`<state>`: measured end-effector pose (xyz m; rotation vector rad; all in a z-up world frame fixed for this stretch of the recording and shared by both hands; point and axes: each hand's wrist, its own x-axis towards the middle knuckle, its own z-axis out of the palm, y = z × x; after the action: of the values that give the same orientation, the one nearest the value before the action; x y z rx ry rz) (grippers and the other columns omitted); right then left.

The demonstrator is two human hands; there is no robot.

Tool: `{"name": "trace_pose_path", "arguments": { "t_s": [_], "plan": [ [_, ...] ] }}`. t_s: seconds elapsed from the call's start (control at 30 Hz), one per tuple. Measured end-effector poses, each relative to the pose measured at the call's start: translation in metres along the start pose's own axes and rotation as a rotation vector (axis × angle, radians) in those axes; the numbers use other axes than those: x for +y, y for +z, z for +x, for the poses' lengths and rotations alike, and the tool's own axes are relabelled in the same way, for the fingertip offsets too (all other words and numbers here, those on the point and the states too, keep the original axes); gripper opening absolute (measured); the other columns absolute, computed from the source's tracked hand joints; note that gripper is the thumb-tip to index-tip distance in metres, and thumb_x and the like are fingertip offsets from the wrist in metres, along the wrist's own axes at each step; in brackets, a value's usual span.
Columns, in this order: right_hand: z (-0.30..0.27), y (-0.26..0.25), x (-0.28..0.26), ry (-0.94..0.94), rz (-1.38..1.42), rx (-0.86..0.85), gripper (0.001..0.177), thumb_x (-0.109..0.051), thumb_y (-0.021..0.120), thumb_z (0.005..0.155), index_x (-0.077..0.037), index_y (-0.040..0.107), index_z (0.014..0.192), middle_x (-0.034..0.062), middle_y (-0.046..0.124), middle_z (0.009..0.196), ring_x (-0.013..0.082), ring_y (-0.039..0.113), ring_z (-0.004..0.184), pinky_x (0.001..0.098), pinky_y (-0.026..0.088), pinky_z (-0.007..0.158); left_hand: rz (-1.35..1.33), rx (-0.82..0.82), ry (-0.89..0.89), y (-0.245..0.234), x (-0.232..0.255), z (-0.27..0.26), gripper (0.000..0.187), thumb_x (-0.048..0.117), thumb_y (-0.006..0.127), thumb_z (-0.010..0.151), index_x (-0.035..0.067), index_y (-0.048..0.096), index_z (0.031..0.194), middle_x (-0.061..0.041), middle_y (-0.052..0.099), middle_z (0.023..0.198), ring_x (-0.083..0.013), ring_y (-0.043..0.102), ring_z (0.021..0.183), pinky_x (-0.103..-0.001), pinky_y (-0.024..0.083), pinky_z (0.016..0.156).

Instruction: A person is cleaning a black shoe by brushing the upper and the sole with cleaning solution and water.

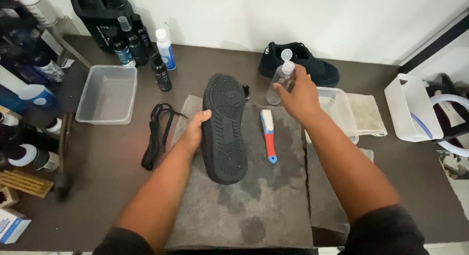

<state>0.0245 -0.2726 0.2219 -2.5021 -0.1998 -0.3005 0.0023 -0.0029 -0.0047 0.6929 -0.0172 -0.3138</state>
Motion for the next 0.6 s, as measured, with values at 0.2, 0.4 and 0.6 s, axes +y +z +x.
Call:
{"name": "trace_pose_path", "arguments": {
  "t_s": [0.2, 0.4, 0.6],
  "plan": [
    [0.002, -0.003, 0.004, -0.028, 0.03, -0.008, 0.074, -0.023, 0.079, 0.095, 0.01, 0.042, 0.15, 0.0355, 0.061, 0.133, 0.0506, 0.059, 0.124, 0.0609, 0.047, 0.103, 0.025, 0.007, -0.014, 0.005, 0.003, -0.002, 0.047, 0.039, 0.068, 0.088, 0.009, 0.069, 0.124, -0.019, 0.073, 0.122, -0.0324, 0.073, 0.103, -0.044, 0.058, 0.092],
    [-0.001, -0.012, 0.011, -0.016, -0.008, 0.009, 0.089, -0.024, 0.083, 0.091, 0.014, 0.033, 0.154, 0.0367, 0.055, 0.142, 0.043, 0.059, 0.128, 0.0546, 0.044, 0.108, 0.035, 0.025, -0.019, 0.034, 0.016, -0.019, 0.052, 0.043, 0.067, 0.087, 0.009, 0.068, 0.127, -0.019, 0.072, 0.125, -0.0329, 0.072, 0.107, -0.046, 0.056, 0.096],
    [-0.041, -0.006, 0.059, -0.59, -0.27, 0.456, 0.047, -0.02, 0.088, 0.088, -0.002, 0.066, 0.125, 0.0153, 0.073, 0.115, 0.0414, 0.069, 0.113, 0.0484, 0.059, 0.083, 0.019, 0.025, -0.013, 0.015, 0.006, -0.01, 0.05, 0.042, 0.067, 0.087, 0.01, 0.068, 0.126, -0.02, 0.072, 0.123, -0.0344, 0.072, 0.106, -0.047, 0.056, 0.095]
  ]
}}
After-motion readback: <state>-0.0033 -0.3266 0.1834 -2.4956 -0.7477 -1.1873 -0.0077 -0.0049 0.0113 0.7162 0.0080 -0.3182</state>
